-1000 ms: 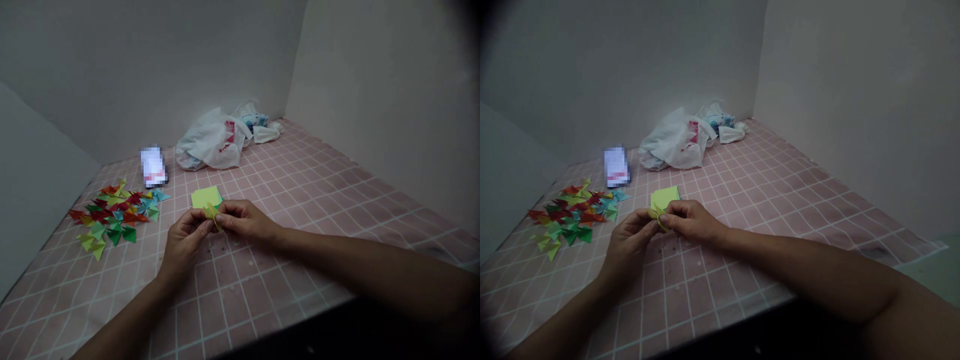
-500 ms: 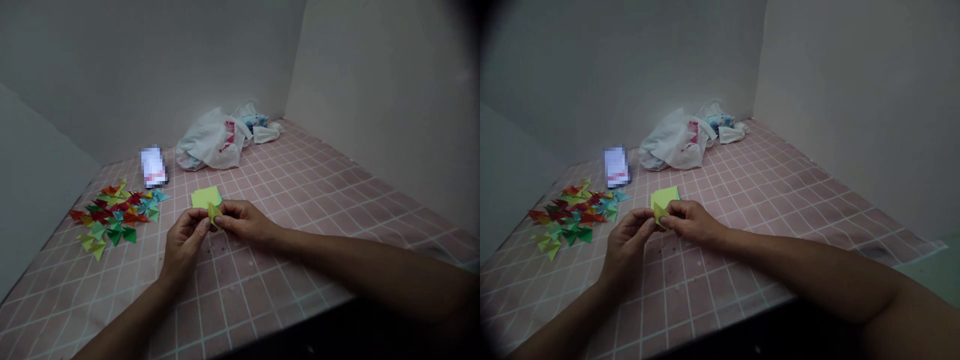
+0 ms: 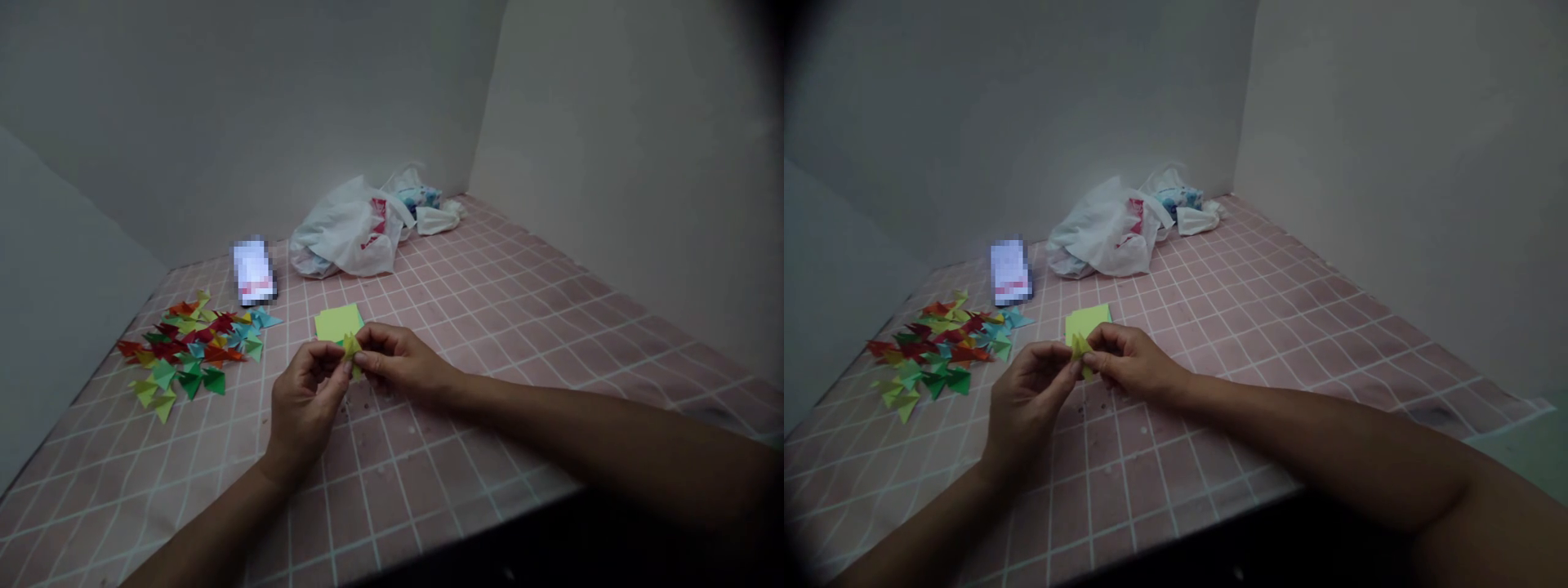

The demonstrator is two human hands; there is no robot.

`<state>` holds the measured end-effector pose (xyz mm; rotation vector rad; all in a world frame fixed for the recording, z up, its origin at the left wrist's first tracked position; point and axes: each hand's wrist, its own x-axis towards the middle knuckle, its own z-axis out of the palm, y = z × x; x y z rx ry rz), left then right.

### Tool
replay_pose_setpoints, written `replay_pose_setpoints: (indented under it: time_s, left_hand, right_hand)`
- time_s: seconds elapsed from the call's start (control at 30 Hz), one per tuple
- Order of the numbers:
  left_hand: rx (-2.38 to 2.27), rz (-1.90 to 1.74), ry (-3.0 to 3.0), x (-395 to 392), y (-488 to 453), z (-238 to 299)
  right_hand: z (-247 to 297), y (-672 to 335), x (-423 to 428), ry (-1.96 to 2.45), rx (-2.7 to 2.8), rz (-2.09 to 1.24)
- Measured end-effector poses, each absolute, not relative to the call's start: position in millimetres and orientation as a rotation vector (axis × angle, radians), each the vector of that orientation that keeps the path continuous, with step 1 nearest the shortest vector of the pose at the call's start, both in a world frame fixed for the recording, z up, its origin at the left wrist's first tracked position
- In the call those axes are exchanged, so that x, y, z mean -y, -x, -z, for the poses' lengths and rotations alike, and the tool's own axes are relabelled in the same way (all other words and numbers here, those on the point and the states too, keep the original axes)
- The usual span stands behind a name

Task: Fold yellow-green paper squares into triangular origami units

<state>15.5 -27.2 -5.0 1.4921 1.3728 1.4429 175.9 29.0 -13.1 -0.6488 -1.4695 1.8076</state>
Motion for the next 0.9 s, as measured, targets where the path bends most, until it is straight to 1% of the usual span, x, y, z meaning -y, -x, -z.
replay_pose_setpoints:
  time_s: [0.1, 0.23, 0.4, 0.5, 0.73, 0.9]
  left_hand:
    - [-1.333, -1.449, -1.481, 27, -17, 5]
    - [-1.335, -1.479, -1.469, 27, -18, 5]
    - [-1.406, -1.579, -1.498, 28, -18, 3]
    - [-1.440, -1.584, -1.594, 28, -16, 5]
    - [-1.372, -1.442, -1.816, 30, -13, 11]
    - [-1.369, -1.458, -1.671, 30, -15, 8]
  right_hand:
    - [17, -176, -31, 0.642, 1.410, -1.873]
    - [18, -176, -31, 0.643, 1.445, -1.827]
    - [11, -176, -24, 0.698, 1.535, -1.449]
    - [7, -175, -19, 0.701, 1.642, -1.359]
    - [12, -173, -23, 0.634, 1.554, -1.538]
    - [12, -174, -29, 0.645, 1.451, -1.689]
